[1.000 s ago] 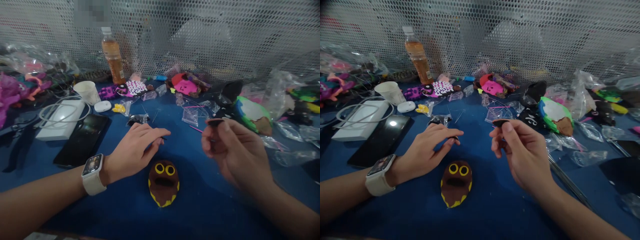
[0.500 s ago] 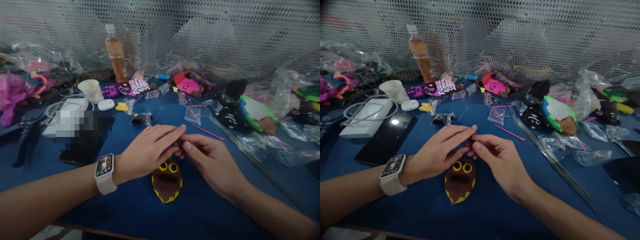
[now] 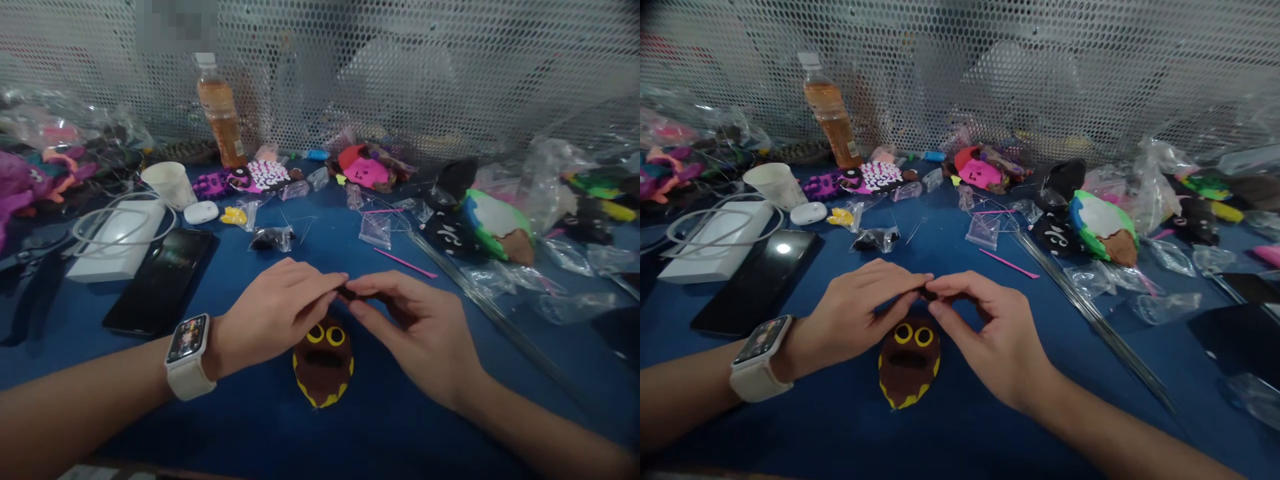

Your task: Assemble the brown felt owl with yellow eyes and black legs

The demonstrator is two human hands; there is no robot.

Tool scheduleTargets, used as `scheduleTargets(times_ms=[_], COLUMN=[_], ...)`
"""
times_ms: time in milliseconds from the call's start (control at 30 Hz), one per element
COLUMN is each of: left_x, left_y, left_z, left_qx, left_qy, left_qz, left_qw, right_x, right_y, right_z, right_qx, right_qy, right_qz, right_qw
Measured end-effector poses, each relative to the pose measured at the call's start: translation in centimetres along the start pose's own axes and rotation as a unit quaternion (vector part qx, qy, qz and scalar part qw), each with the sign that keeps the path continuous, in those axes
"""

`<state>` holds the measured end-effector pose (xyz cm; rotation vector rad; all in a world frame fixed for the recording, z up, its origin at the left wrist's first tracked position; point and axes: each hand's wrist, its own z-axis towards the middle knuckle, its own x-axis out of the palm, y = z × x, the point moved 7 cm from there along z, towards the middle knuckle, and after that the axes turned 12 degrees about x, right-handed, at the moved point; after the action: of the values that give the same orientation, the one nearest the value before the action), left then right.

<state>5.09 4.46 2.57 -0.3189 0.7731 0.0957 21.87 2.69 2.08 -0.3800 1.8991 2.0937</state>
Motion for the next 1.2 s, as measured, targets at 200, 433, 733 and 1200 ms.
scheduleTargets(times_ms=[200, 433, 733, 1200], left_x=[0.5, 0.3, -1.1, 0.1], left_y=[0.2, 0.6, 2.9, 3.1], left_z=[-0.2, 0.3, -0.2, -1.0], left_qx=[-0.039, -0.107, -0.168, -0.158], left_qy=[0.033, 0.019, -0.010, 0.051], left_qz=[-0.094, -0.186, -0.133, -0.135], left_qw=[0.994, 0.977, 0.977, 0.977], right_x=[-0.2, -0.2, -4.4, -1.6], right_y=[1.5, 3.4, 1.0, -0.2], right_z=[-0.4, -1.2, 0.9, 1.0], right_qx=[-0.148, -0.271, -0.124, -0.127], right_qy=[-0.040, -0.056, -0.177, 0.062], right_qz=[-0.134, -0.237, -0.092, -0.193], right_qw=[0.979, 0.931, 0.972, 0.971])
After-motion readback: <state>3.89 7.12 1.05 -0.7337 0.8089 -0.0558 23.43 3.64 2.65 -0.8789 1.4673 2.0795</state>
